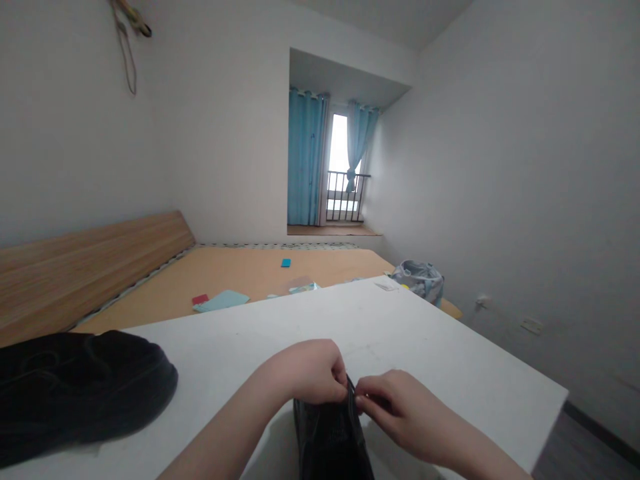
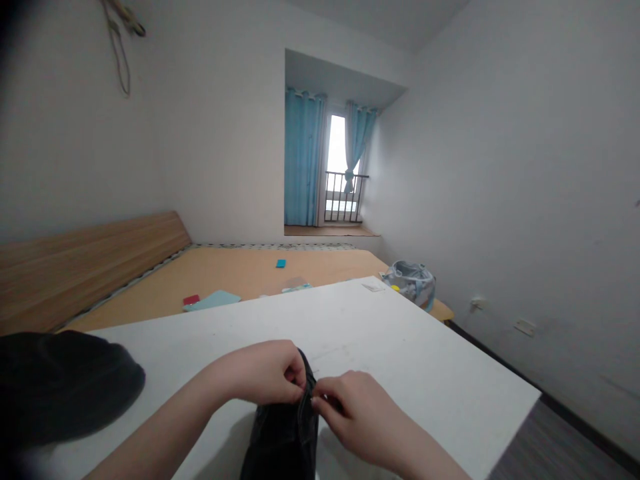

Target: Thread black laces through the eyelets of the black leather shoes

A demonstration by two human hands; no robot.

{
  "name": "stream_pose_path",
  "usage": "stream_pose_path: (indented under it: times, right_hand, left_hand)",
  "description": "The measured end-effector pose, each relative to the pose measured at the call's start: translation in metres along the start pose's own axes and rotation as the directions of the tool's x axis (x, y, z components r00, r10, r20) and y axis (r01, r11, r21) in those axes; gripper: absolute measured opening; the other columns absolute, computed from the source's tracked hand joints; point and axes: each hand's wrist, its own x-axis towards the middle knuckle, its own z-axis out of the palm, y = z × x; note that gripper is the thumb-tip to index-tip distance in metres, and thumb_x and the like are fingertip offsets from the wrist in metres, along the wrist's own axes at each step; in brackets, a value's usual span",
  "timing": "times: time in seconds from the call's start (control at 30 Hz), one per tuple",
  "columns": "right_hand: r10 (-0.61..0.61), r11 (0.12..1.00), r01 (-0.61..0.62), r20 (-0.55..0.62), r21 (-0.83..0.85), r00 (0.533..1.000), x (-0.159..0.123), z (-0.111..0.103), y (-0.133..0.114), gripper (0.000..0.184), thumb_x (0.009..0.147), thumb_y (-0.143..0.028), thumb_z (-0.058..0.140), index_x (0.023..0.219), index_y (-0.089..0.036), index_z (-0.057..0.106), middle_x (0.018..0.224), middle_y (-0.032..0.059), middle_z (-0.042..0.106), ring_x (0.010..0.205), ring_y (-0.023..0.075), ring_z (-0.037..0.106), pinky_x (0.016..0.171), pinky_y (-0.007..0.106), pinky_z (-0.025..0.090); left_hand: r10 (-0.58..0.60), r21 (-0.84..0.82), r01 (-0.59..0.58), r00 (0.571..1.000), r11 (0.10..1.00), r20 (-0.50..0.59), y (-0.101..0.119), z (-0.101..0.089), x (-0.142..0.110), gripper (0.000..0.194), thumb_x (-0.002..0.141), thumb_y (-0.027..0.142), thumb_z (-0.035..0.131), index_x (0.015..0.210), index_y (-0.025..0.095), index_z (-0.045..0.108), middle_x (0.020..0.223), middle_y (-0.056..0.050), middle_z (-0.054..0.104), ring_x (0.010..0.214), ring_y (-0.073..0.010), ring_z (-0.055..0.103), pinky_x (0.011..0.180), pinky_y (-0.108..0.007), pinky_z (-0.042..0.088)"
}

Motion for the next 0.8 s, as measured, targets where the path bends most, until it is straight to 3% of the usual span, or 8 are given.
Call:
stream_pose_path:
  times: [0.13, 0.23, 0.33, 0.47, 0.6, 0.73, 0.8]
  right_hand:
    - [0.022, 0.999, -0.023, 0.018, 0.041, 1.0, 0.002, 0.0, 0.004, 0.022, 0.088, -0.026, 0.048, 0.073, -0.02, 0.063, 0.065, 0.0001, 0.062, 0.06, 0.0133, 0.051, 0.055, 0.023, 0.031]
    - [0.018, 0.995, -0.009, -0.093, 0.101, 0.995, 0.002, -0.003, 0.005, 0.019, 0.089, -0.031, 0.049, 0.082, -0.021, 0.064, 0.078, 0.0024, 0.064, 0.071, 0.0166, 0.055, 0.063, 0.026, 0.037]
    - [-0.014, 0.958, 0.077, -0.223, 0.276, 0.975, 0.004, -0.008, -0.002, 0.02, 0.091, -0.034, 0.046, 0.091, -0.021, 0.062, 0.093, 0.0049, 0.062, 0.087, 0.0189, 0.055, 0.076, 0.03, 0.04]
    - [-0.02, 0.797, 0.149, -0.221, 0.585, 0.975, 0.009, -0.014, -0.021, 0.028, 0.091, -0.042, 0.045, 0.086, -0.019, 0.062, 0.088, 0.0049, 0.062, 0.088, 0.0192, 0.055, 0.083, 0.032, 0.04]
    - [0.031, 0.606, 0.137, -0.196, 0.784, 0.98, 0.011, -0.025, -0.037, 0.037, 0.088, -0.048, 0.049, 0.068, -0.017, 0.057, 0.063, 0.0005, 0.053, 0.063, 0.0141, 0.049, 0.062, 0.026, 0.039]
    - [0.159, 0.379, 0.236, -0.314, 0.895, 0.936, 0.007, -0.039, -0.045, 0.029, 0.084, -0.044, 0.057, 0.07, -0.019, 0.055, 0.058, -0.0047, 0.037, 0.05, 0.0091, 0.03, 0.046, 0.021, 0.028]
    - [0.207, 0.395, 0.282, -0.384, 0.874, 0.9, 0.007, -0.042, -0.047, 0.023, 0.081, -0.043, 0.062, 0.077, -0.021, 0.059, 0.057, -0.0062, 0.031, 0.049, 0.0091, 0.023, 0.044, 0.021, 0.022]
  left_hand:
    - [0.017, 0.011, -0.017, 1.0, 1.0, 0.001, 0.001, 0.001, 0.0, 0.025, 0.061, 0.027, 0.052, 0.073, 0.019, 0.071, 0.057, 0.001, 0.056, 0.05, -0.0128, 0.046, 0.042, -0.022, 0.03]
    - [-0.002, 0.028, 0.003, 1.0, 1.0, -0.018, 0.001, -0.005, -0.005, 0.021, 0.062, 0.026, 0.05, 0.069, 0.019, 0.069, 0.054, 0.001, 0.054, 0.049, -0.0123, 0.045, 0.043, -0.023, 0.029]
    - [-0.005, -0.048, 0.0, 0.994, 0.999, -0.105, 0.002, -0.018, -0.016, 0.022, 0.068, 0.029, 0.048, 0.072, 0.018, 0.067, 0.059, 0.001, 0.056, 0.053, -0.0126, 0.047, 0.046, -0.023, 0.031]
    - [0.07, -0.112, -0.103, 0.963, 0.988, -0.261, 0.008, -0.034, -0.033, 0.025, 0.077, 0.037, 0.047, 0.079, 0.019, 0.065, 0.072, 0.0, 0.059, 0.064, -0.0133, 0.05, 0.052, -0.023, 0.033]
    - [0.16, -0.155, -0.22, 0.93, 0.963, -0.33, 0.015, -0.044, -0.052, 0.028, 0.083, 0.041, 0.046, 0.083, 0.021, 0.065, 0.076, 0.001, 0.059, 0.068, -0.0128, 0.05, 0.057, -0.022, 0.034]
    - [0.144, -0.237, -0.279, 0.874, 0.931, -0.464, 0.012, -0.052, -0.064, 0.034, 0.089, 0.043, 0.04, 0.11, 0.026, 0.061, 0.076, 0.002, 0.061, 0.064, -0.0119, 0.049, 0.054, -0.023, 0.033]
    - [0.152, -0.28, -0.312, 0.867, 0.908, -0.474, 0.011, -0.054, -0.068, 0.034, 0.089, 0.041, 0.042, 0.114, 0.025, 0.059, 0.076, 0.001, 0.062, 0.063, -0.0117, 0.049, 0.052, -0.023, 0.032]
